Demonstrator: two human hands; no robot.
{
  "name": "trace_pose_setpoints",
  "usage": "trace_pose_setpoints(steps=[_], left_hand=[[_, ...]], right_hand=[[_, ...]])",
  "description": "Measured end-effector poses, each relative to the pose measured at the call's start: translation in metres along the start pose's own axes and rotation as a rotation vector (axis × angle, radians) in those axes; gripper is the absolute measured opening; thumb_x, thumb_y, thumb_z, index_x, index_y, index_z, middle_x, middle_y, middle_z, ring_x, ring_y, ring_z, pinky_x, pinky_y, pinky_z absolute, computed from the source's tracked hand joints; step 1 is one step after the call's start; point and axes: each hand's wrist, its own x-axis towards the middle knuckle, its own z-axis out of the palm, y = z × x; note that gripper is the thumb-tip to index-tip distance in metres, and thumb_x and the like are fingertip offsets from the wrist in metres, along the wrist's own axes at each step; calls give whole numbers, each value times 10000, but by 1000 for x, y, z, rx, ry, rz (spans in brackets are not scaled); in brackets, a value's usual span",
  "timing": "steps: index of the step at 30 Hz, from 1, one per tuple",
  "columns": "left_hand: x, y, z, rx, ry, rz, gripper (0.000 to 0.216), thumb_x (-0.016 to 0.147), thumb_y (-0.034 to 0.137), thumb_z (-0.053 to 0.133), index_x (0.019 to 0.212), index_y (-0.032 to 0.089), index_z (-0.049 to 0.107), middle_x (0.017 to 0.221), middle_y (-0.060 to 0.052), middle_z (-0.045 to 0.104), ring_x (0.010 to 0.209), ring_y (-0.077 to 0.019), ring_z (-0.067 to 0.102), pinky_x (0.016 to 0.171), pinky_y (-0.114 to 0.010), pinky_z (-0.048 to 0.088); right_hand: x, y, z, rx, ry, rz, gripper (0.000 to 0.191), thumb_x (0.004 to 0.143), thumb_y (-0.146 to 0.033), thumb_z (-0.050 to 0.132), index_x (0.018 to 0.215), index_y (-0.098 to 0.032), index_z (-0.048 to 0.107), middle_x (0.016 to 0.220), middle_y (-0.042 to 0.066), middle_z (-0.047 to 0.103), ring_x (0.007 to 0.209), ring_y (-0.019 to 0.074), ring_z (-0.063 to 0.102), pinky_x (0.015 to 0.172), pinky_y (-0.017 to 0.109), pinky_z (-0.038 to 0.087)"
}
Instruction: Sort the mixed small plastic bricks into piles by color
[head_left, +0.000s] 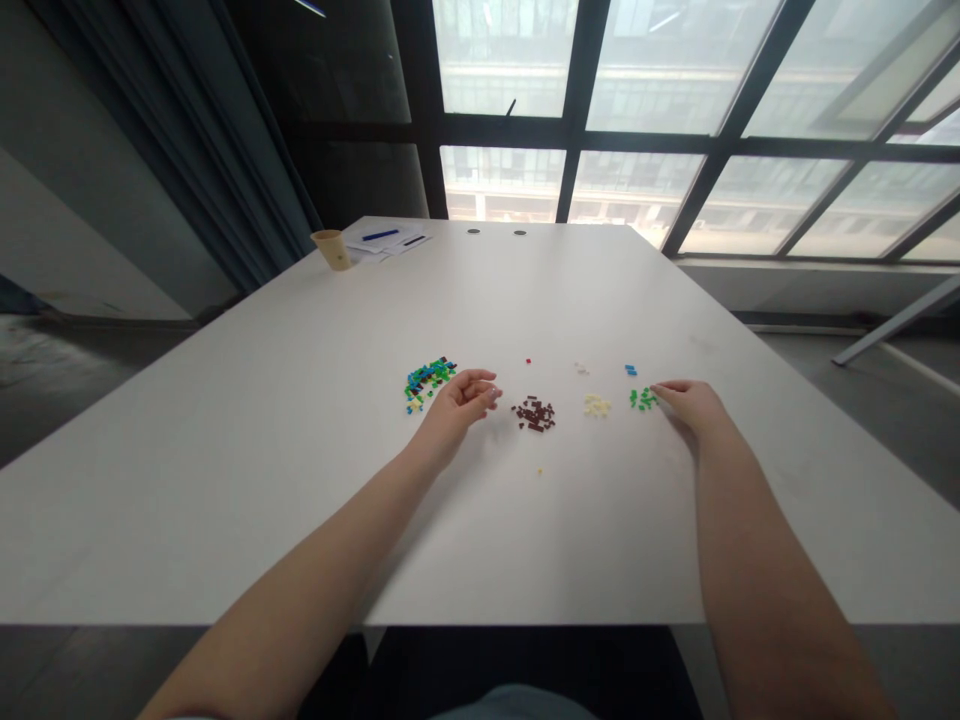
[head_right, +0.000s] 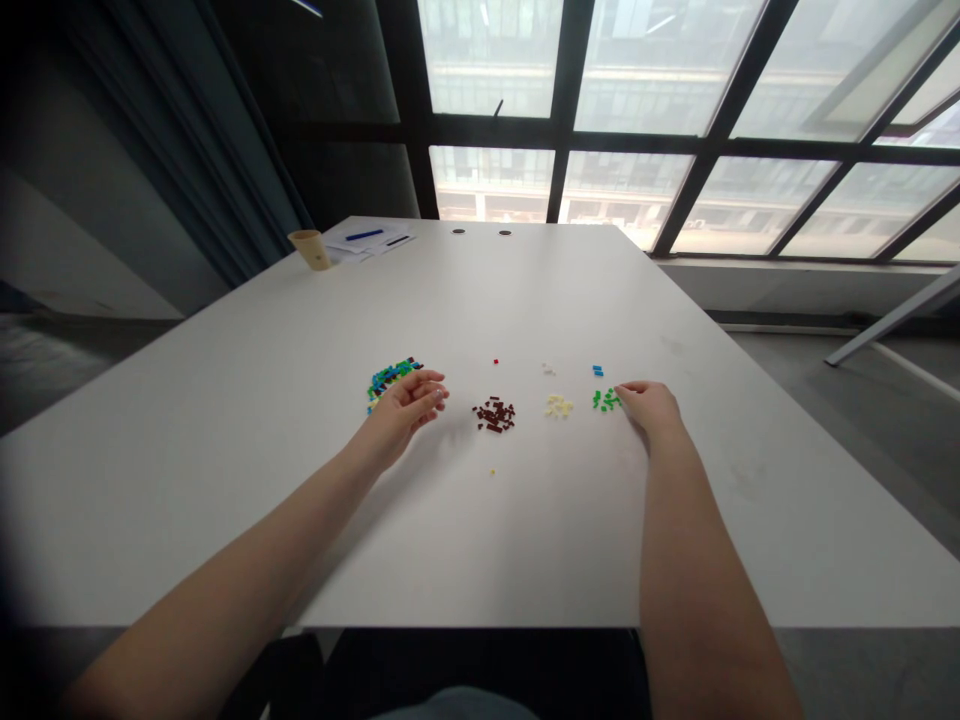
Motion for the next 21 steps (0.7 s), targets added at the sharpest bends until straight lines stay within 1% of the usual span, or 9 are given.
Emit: trace_pose_setpoints(steps=[2, 5, 7, 9, 12, 17, 19, 21], left_hand=[[2, 3, -3, -18, 44, 7, 330, 604, 330, 696, 882, 202, 573, 759, 19, 589, 639, -73, 532, 584, -187, 387], [4, 7, -6, -47, 98, 1, 320, 587, 309, 699, 862, 205, 572, 763, 25, 590, 635, -66, 524, 573, -179, 380], [4, 9, -7, -50, 112, -1, 319, 579, 301, 701, 854, 204, 571, 759, 24, 588, 637, -67, 523, 570, -177, 380], [4, 9, -6, -37, 112, 2, 319, 580, 303, 697, 855, 203, 571, 763, 18, 592, 640, -71, 525, 570, -180, 384], [3, 8, -6, -13, 103, 7, 313, 593, 314, 685, 862, 205, 571, 786, 10, 603, 645, -76, 532, 574, -183, 393], [4, 8, -6, -8, 110, 11, 301, 593, 315, 682, 851, 207, 572, 765, 18, 597, 638, -73, 530, 570, -182, 392], [7, 11, -11, -4, 124, 20, 308, 582, 314, 685, 848, 207, 571, 758, 19, 596, 633, -75, 528, 569, -185, 391], [12, 14, -21, 17, 165, 53, 323, 580, 320, 679, 862, 205, 572, 773, 9, 604, 637, -82, 532, 570, -191, 394]], right_hand=[[-1, -1, 1, -19, 0, -13, 330, 644, -363, 600, 852, -142, 728, 705, 83, 666, 575, 157, 545, 550, 271, 384], [-1, -2, 3, -70, 7, -105, 337, 657, -346, 568, 894, -163, 725, 618, 50, 615, 511, 133, 489, 520, 265, 355], [-1, -1, 5, -101, 18, -171, 336, 665, -335, 549, 902, -173, 724, 587, 37, 590, 505, 128, 469, 518, 262, 345], [0, 0, 7, -123, 24, -194, 334, 673, -339, 539, 893, -171, 726, 581, 39, 585, 507, 128, 462, 518, 261, 341], [1, 0, 8, -133, 18, -177, 325, 686, -324, 528, 885, -162, 727, 576, 46, 593, 496, 127, 457, 511, 261, 337], [-2, -3, 3, -136, -17, -111, 322, 699, -199, 479, 911, -179, 721, 531, 33, 584, 442, 116, 434, 492, 259, 321], [-4, -4, 0, -144, -50, -86, 333, 696, -169, 466, 909, -185, 722, 500, 24, 567, 422, 113, 419, 484, 259, 314], [-5, -5, -2, -148, -78, -61, 337, 692, -152, 459, 895, -184, 725, 474, 18, 546, 410, 111, 407, 480, 259, 310]])
